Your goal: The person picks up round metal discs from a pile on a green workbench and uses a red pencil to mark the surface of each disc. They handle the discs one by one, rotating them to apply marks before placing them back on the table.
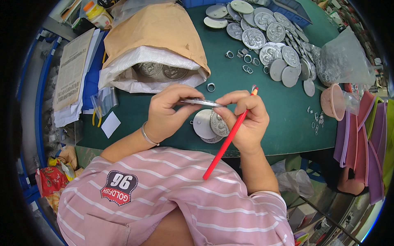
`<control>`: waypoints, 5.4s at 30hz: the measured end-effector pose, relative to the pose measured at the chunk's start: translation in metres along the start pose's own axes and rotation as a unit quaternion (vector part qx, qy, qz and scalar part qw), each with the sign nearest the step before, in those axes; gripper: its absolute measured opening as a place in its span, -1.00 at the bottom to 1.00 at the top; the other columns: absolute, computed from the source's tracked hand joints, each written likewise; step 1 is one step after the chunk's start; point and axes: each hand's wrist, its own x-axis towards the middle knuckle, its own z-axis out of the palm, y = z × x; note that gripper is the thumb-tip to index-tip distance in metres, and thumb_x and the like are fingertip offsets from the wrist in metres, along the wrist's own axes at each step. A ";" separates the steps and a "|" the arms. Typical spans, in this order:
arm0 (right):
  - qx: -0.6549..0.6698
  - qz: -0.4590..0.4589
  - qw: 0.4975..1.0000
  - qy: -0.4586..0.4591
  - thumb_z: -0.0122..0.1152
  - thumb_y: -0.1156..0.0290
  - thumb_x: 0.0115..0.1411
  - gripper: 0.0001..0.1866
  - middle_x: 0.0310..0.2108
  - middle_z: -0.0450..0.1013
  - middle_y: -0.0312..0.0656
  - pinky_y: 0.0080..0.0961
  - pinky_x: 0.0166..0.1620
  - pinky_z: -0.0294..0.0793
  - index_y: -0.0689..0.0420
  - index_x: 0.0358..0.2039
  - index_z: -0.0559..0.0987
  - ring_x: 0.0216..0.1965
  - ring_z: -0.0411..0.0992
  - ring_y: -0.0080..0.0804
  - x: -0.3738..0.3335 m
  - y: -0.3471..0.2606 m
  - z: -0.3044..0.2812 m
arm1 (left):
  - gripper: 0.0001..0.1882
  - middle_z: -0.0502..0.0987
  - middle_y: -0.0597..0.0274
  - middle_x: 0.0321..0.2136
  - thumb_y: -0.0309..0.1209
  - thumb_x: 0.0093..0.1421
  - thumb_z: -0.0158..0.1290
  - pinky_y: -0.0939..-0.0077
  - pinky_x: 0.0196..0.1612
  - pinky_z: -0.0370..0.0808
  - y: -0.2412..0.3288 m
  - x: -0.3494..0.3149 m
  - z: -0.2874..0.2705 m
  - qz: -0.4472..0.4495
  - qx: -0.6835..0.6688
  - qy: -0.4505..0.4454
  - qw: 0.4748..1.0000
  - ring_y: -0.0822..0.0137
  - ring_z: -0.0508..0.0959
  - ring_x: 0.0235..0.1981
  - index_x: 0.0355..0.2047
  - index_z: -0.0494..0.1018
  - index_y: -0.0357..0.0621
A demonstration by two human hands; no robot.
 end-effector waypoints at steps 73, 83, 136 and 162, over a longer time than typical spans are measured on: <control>0.033 -0.041 0.998 0.039 -0.01 0.64 0.12 -0.89 -0.60 0.37 -0.13 -0.61 -0.49 0.30 0.25 -0.46 0.26 -0.61 0.25 -0.56 -0.020 -0.002 0.029 | -0.70 0.46 0.19 -0.54 -0.75 -0.23 0.14 0.59 -0.51 0.37 0.000 -0.003 -0.005 0.089 0.123 -0.020 0.988 0.36 0.46 -0.54 -0.42 0.54 -0.22; 0.025 -0.020 0.999 0.041 0.03 0.62 0.14 -0.89 -0.60 0.40 -0.16 -0.66 -0.53 0.27 0.24 -0.47 0.30 -0.62 0.26 -0.60 -0.017 -0.003 0.035 | -0.72 0.40 0.29 -0.61 -0.64 -0.28 0.20 0.55 -0.48 0.26 -0.001 -0.002 -0.004 0.119 0.169 -0.019 0.978 0.35 0.39 -0.57 -0.46 0.56 -0.15; 0.291 0.237 0.919 0.118 0.05 0.67 0.11 -0.81 -0.41 0.44 -0.10 -0.54 -0.51 0.58 0.14 -0.35 0.27 -0.48 0.50 -0.43 0.002 0.010 0.008 | -0.56 0.53 -0.01 -0.43 -0.14 0.31 -0.26 0.41 -0.39 0.58 -0.006 0.011 -0.025 -0.375 -0.288 -0.142 0.870 0.14 0.60 -0.42 -0.11 0.32 -0.33; 0.074 0.159 0.983 0.061 0.22 0.64 0.02 -0.74 -0.38 0.45 -0.16 -0.65 -0.26 0.35 0.14 -0.36 0.31 -0.37 0.37 -0.58 0.004 0.020 -0.008 | -0.67 0.52 0.10 -0.28 -0.31 0.27 -0.13 0.56 -0.24 0.54 0.000 0.004 -0.016 -0.483 -0.484 -0.146 0.715 0.35 0.56 -0.33 -0.09 0.35 -0.32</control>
